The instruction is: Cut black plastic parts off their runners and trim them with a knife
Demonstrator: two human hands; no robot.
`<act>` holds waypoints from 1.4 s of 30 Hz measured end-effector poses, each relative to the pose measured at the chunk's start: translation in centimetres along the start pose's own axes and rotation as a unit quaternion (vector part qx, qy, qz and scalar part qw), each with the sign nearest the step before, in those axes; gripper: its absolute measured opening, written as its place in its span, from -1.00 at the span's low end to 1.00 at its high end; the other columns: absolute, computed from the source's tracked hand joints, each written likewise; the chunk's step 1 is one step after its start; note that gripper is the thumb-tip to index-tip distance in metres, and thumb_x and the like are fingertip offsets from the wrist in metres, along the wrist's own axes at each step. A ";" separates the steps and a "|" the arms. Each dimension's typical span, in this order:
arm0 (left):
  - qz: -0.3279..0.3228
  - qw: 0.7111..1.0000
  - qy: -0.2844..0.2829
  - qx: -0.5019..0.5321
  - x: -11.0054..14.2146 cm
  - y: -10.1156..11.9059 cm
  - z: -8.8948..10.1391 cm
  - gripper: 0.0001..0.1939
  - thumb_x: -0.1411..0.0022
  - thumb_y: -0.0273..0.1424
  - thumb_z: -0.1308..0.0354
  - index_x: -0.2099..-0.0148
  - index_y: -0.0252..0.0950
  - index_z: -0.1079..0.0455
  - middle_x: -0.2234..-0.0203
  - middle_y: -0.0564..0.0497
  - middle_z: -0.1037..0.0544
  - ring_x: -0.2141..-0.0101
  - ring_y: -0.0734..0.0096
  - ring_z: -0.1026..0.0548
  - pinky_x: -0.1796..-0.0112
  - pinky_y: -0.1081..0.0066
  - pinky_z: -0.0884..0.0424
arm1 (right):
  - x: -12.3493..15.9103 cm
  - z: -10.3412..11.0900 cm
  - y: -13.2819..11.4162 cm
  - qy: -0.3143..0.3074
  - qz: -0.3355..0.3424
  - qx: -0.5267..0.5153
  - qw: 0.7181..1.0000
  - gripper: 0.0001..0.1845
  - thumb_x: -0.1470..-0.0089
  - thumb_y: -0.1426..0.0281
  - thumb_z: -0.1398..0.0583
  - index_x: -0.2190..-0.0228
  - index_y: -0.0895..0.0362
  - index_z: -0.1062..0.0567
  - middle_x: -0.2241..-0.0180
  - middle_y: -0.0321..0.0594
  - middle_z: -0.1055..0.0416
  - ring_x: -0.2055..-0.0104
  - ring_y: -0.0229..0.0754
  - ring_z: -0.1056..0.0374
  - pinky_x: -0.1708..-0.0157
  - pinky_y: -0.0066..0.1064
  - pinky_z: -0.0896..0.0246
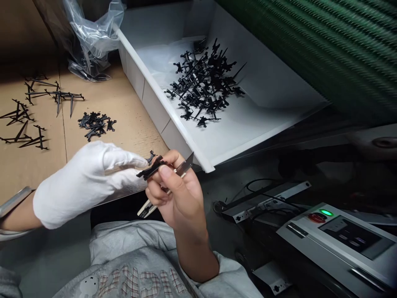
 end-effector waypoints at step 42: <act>-0.220 0.871 0.055 -0.436 1.3 2.7 1.1 -0.75 -0.35 -0.61 -0.17 0.38 -0.25 -0.50 0.70 0.12 -0.41 0.68 0.48 -0.35 0.63 0.39 -0.09 | 2.2 0.0 0.3 0.049 0.270 0.356 0.893 -0.68 -0.48 0.38 -0.27 -0.14 -0.24 -0.61 -0.01 -0.29 -0.71 0.03 -0.11 -0.69 0.00 -0.19 -0.66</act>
Point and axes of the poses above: each hand's wrist, its own x-axis away from the middle knuckle, its own z-axis out of the back of the hand, y = z × x, the point moved 1 cm from there along -x, towards the middle knuckle
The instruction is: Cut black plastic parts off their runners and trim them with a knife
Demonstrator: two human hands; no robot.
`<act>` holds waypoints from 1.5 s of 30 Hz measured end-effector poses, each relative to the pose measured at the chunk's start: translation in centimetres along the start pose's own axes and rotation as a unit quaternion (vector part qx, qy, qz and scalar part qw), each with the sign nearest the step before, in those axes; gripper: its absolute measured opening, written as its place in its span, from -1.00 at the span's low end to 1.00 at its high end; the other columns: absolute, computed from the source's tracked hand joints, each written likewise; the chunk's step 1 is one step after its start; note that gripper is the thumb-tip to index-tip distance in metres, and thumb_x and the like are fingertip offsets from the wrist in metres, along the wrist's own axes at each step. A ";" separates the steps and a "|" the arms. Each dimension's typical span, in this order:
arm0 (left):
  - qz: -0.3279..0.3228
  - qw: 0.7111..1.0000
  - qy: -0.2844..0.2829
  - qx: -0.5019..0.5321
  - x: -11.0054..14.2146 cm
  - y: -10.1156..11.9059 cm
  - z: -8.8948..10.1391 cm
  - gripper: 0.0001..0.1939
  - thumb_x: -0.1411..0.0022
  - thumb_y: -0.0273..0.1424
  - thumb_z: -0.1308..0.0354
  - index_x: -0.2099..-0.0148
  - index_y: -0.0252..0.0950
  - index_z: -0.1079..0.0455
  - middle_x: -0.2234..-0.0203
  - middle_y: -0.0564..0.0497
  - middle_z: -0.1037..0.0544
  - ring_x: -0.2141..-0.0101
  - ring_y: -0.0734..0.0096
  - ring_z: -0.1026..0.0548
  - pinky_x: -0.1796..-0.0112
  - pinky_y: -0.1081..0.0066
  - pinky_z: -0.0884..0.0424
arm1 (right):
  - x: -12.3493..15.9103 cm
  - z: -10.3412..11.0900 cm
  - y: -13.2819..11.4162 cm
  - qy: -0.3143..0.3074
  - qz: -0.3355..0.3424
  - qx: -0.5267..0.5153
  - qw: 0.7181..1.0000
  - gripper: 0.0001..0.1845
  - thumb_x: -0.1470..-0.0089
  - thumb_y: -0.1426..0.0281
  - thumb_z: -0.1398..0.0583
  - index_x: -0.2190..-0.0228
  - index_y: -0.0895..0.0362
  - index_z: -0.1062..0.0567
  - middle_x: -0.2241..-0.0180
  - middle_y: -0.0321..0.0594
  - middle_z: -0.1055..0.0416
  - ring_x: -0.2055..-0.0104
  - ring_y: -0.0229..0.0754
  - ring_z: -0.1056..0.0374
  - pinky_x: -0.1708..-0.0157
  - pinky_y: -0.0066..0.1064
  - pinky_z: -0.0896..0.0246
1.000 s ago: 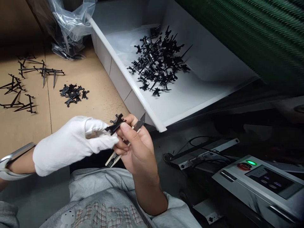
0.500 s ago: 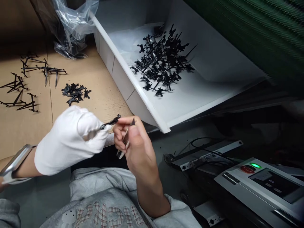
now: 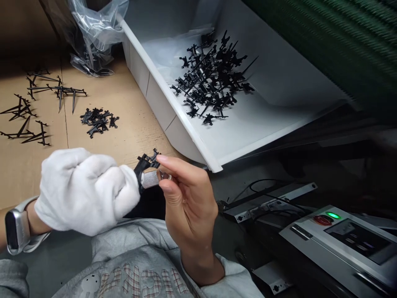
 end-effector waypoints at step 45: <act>0.389 0.837 -0.345 -0.172 2.0 -9.0 -0.8 -0.50 -0.48 -0.51 0.33 0.16 -0.28 -0.49 0.40 -0.08 -0.43 0.40 0.25 -0.30 0.30 0.18 -0.20 | -2.7 4.0 0.3 -0.226 -0.090 0.339 0.909 -0.75 -0.50 0.23 -0.10 0.04 0.01 -0.56 0.29 -0.11 -0.62 0.36 0.03 -0.51 0.37 -0.21 -0.19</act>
Point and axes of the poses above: each hand's wrist, its own x-axis away from the middle knuckle, its own z-axis out of the back of the hand, y = z × x, the point moved 1 cm from there along -x, towards the middle knuckle
